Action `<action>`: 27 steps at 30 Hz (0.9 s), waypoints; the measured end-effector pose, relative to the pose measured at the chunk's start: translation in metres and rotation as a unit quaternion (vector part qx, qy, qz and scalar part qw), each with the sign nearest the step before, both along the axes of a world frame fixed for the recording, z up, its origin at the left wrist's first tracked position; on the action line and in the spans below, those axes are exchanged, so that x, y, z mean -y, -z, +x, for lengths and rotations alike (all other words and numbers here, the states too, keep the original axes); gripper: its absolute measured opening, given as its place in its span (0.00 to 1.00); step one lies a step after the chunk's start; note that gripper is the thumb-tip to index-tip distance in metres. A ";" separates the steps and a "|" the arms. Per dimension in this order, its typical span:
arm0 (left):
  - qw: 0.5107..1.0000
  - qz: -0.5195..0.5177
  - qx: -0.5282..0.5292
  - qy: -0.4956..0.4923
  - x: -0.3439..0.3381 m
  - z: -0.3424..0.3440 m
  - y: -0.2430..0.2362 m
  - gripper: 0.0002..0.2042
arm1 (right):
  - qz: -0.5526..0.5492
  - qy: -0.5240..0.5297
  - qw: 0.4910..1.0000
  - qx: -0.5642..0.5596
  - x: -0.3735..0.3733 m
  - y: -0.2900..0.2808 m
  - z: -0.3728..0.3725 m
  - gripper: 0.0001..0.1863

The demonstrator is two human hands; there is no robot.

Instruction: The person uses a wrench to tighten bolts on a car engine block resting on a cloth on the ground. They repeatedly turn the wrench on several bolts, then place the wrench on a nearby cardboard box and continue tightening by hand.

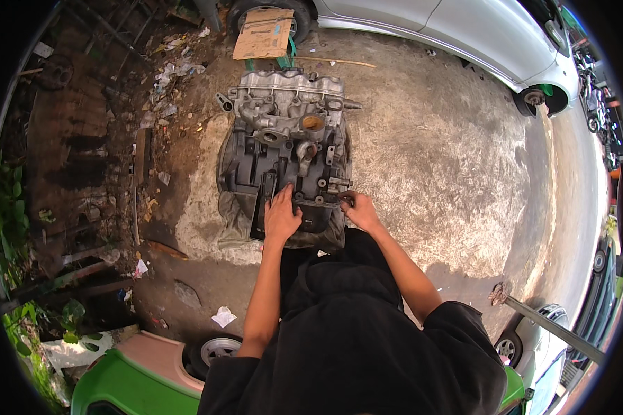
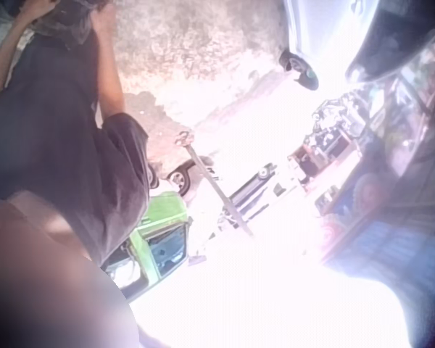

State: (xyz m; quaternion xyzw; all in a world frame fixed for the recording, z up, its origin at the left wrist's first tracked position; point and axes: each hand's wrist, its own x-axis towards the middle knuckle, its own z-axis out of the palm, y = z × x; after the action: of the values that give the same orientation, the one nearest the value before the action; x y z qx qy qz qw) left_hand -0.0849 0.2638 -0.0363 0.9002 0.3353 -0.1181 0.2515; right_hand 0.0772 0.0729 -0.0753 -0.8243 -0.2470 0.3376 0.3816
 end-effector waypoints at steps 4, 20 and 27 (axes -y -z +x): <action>0.998 0.027 0.014 0.051 0.002 0.000 -0.001 0.36 | 0.025 0.005 0.998 -0.049 0.001 0.000 0.003 0.17; 0.987 0.049 0.089 0.122 0.011 0.005 -0.008 0.36 | 0.080 0.074 0.993 -0.035 -0.009 0.011 0.001 0.15; 0.991 0.036 0.057 0.118 0.007 0.011 -0.009 0.36 | 0.078 0.071 0.994 -0.012 -0.007 0.021 -0.008 0.18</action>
State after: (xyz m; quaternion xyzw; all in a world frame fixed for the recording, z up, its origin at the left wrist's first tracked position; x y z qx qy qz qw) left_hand -0.0742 0.2567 -0.0275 0.9471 0.2162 -0.0829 0.2220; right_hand 0.0697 0.0801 -0.0967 -0.8032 -0.2085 0.2992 0.4711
